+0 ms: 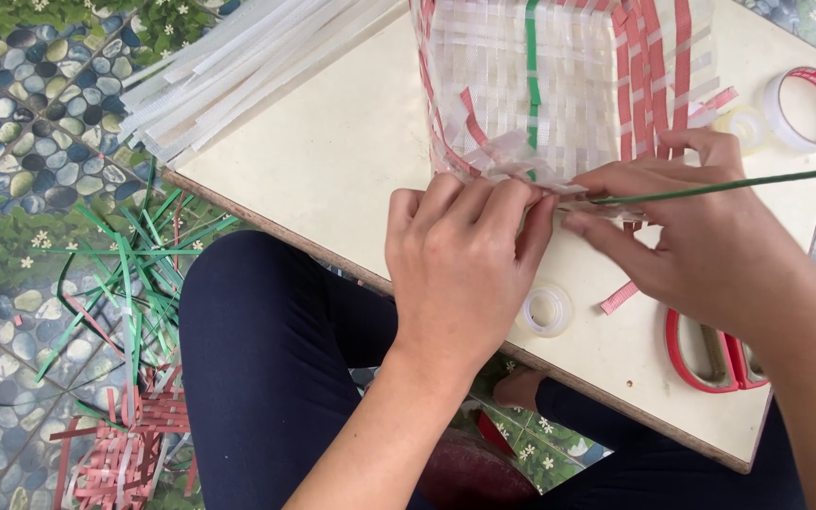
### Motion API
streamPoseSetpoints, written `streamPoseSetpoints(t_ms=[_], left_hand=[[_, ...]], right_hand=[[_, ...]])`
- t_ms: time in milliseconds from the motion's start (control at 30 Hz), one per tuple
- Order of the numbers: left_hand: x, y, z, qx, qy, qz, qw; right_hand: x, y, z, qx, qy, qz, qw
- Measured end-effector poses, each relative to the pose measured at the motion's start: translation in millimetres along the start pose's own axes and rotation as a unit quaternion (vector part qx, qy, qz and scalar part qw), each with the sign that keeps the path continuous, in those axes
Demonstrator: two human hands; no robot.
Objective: Weaving a basket from plastic strips, applying tape to secure the edges, and trimming excess material with scissors.
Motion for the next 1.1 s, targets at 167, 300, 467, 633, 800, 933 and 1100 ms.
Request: streamPoseSetpoints(t_ms=[167,300,467,633,800,933,1100], left_hand=[[-4.9,-14.5,-0.2,0.046,-0.033,0.017,0.998],[-16.0,-7.4,10.9,-0.078,0.013,-0.086,0.993],[-28.4,2.2,12.2,-0.091,-0.088,-0.243,0.962],[-46.5,1.8,6.9,-0.049,-0.202,-0.341,0.917],[-58.6,-1.8,7.2,-0.078,-0.285,-0.330,0.897],[-57.9,-0.2,-11.3,-0.112,-0.406,-0.292,0.859],[-64.0,-11.3,-17.3,0.009,-0.387,-0.257,0.885]], right_hand=[[-3.7,-2.3,4.7,0.013,0.022,0.001,1.000],[-6.1,-4.9,8.9,-0.009,0.035,0.007,0.999],[1.4,-2.2,19.6,0.055,0.020,0.052,0.997],[1.9,21.8,23.6,-0.015,-0.076,0.004,0.997],[-3.0,17.2,17.4,-0.043,-0.026,0.062,0.997],[-0.4,17.3,11.9,-0.039,-0.013,0.074,0.996],[1.4,13.5,20.9,-0.050,-0.003,0.061,0.997]])
Point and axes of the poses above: each hand's wrist, its own x-axis away from the middle knuckle, its own z-axis out of the back of the hand, y = z × x, the point moved 5 cm from there along -x, towards the middle knuckle, and after that the axes turned 10 degrees about -y, right-handed, at the moved point
